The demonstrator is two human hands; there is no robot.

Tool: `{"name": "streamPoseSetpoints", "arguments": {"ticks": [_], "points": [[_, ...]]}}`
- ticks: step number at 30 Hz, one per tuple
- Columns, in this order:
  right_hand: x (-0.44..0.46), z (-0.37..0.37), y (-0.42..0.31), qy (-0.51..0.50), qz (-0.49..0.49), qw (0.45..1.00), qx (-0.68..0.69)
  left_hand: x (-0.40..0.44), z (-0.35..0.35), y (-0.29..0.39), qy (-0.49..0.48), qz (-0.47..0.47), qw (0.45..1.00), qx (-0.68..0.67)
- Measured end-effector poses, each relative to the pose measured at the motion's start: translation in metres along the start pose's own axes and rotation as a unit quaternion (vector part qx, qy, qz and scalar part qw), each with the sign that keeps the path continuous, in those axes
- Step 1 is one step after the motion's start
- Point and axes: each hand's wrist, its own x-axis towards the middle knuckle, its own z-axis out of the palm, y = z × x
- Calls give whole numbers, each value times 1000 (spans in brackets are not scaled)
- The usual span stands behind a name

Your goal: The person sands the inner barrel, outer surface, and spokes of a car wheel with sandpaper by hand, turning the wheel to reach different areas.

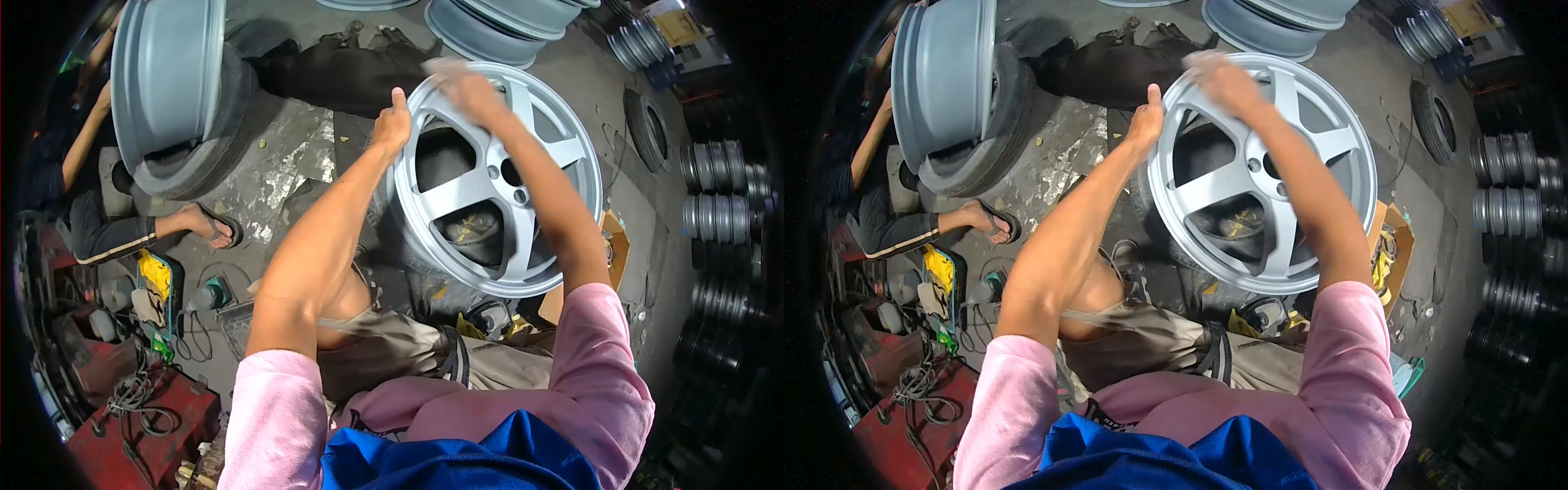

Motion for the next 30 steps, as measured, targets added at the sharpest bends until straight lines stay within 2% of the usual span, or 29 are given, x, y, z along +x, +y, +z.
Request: {"name": "streamPoseSetpoints", "arguments": {"ticks": [1, 2, 3, 4, 6, 7, 8, 9, 10, 12, 13, 15, 16, 18, 19, 20, 21, 22, 23, 25, 26, 28, 30], "points": [[1, 6, 41, 32, 42, 998, -30, 2, 2, -3, -1, 5, 1000, -13], [0, -12, 53, 77, 92, 993, -5, 6, 3, -6, 1, 5, 1000, -17], [-3, -17, 75, 90, 156, 982, -63, 9, 5, -7, -2, 8, 1000, -17], [-4, -7, 86, 89, 154, 982, -66, 11, 5, -6, -6, 11, 1000, -16], [-12, 9, 102, 203, 37, 959, -192, 15, 3, -2, -22, 4, 999, -31], [-14, -3, 49, 187, 75, 979, -30, 19, 4, -2, -39, -33, 993, -103], [-13, -13, 10, 61, 108, 992, -10, 21, 3, -2, -53, -71, 981, -172], [-18, -12, -25, 24, 60, 998, -14, 9, 0, 8, -3, -73, 981, -180], [-16, -5, -34, -26, -28, 999, 12, 8, -9, 10, 4, -73, 981, -179], [-12, -3, -39, -5, -46, 999, -6, 5, -21, 9, -110, -118, 913, -375], [-7, 0, -29, -5, -49, 999, -5, 10, -28, 5, -129, -106, 920, -354], [2, 3, -12, 58, 79, 994, -56, 5, -41, 4, -159, -101, 909, -373], [0, 7, -17, 60, 77, 994, -57, 2, -47, 4, -168, -91, 900, -392], [-2, 21, -41, 85, 11, 995, -50, -3, -57, 0, -165, -87, 895, -404], [-15, 15, -75, 99, -31, 995, 4, -1, -61, -2, -161, -84, 890, -419], [-32, -1, -116, 44, -33, 998, 20, 2, -63, -4, -150, -88, 894, -412], [-58, 21, -132, 65, -60, 996, -26, 10, -64, -13, -147, -75, 909, -382], [-86, 22, -152, 55, -141, 984, -91, 16, -65, -20, -143, -63, 922, -353], [-112, 8, -188, 27, -94, 995, -31, 12, -67, -18, -143, -63, 922, -353], [-167, -25, -238, -37, -49, 998, -8, 1, -69, -16, -146, -51, 951, -266], [-195, -34, -253, -63, -12, 998, 10, 1, -67, -17, -151, -52, 951, -266], [-255, -42, -263, -48, 58, 997, 30, 4, -65, -17, -136, -35, 980, -139], [-313, -51, -261, -31, 152, 988, 12, 5, -57, -15, -133, -16, 984, -118]]}}
